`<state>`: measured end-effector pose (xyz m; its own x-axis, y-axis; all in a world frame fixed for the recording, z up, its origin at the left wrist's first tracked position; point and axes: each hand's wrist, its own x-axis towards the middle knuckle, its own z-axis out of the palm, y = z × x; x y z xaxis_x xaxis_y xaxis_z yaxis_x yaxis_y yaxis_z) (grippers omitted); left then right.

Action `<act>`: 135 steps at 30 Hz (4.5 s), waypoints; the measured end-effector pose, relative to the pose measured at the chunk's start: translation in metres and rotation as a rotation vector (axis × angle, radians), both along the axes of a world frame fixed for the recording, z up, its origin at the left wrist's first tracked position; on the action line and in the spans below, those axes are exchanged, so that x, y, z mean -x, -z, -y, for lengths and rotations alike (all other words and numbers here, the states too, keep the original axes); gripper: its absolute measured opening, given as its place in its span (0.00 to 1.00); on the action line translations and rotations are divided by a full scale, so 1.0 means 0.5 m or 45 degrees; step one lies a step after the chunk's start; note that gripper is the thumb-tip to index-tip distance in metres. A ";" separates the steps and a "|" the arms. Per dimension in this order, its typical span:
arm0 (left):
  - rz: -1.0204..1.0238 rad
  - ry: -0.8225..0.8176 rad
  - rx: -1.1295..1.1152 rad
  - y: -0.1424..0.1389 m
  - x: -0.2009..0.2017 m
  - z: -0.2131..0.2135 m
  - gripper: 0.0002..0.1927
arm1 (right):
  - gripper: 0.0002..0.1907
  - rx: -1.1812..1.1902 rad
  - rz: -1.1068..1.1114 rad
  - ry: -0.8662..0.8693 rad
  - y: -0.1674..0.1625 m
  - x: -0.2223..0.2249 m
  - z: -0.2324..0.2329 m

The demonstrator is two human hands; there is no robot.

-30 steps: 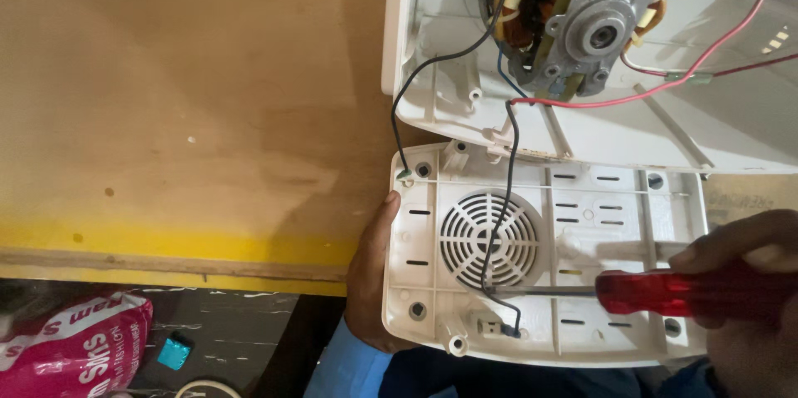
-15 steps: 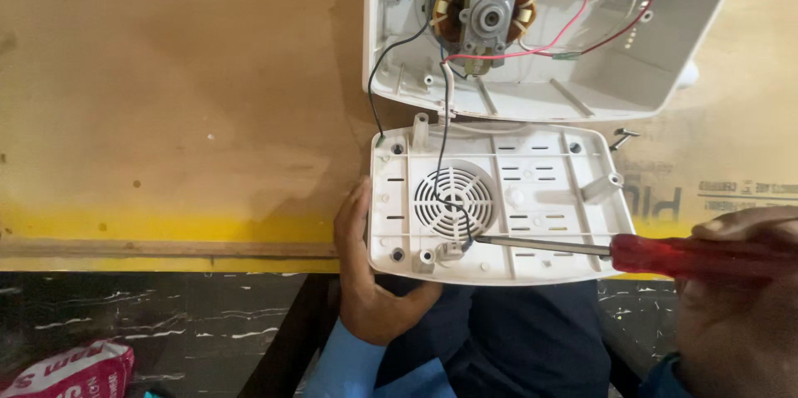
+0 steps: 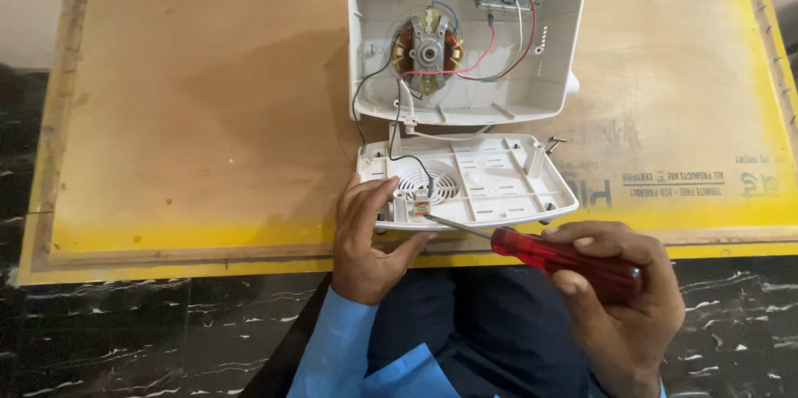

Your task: The person uses a red-handled screwdriver to unscrew the base of a small white electric fan heater, then separates the base cover from the housing to expose the motor and wiring. They handle the two halves, reposition the appliance, and work on internal components with the screwdriver and by hand.

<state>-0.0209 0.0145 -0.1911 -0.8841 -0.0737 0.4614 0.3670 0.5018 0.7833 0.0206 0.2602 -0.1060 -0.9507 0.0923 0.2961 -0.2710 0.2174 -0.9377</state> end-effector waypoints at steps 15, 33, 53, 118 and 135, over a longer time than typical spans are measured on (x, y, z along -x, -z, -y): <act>0.102 0.130 0.048 -0.007 0.005 0.034 0.29 | 0.20 -0.177 -0.053 -0.165 -0.035 -0.022 0.023; 0.113 0.159 0.008 0.001 0.026 0.052 0.27 | 0.20 -0.371 -0.181 -0.222 -0.056 -0.010 0.073; 0.112 0.165 -0.034 -0.011 0.045 0.057 0.27 | 0.21 -0.444 -0.249 -0.111 -0.069 -0.005 0.082; 0.229 0.136 -0.024 0.018 0.046 0.041 0.29 | 0.12 0.099 0.161 0.128 -0.008 0.047 0.028; 0.177 0.151 -0.033 0.019 0.046 0.040 0.30 | 0.12 0.131 -0.099 0.198 -0.020 0.017 0.014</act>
<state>-0.0439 -0.0055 -0.2005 -0.9425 0.0247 0.3334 0.3097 0.4401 0.8428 0.0120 0.2531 -0.0962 -0.8973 0.2698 0.3493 -0.3138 0.1665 -0.9348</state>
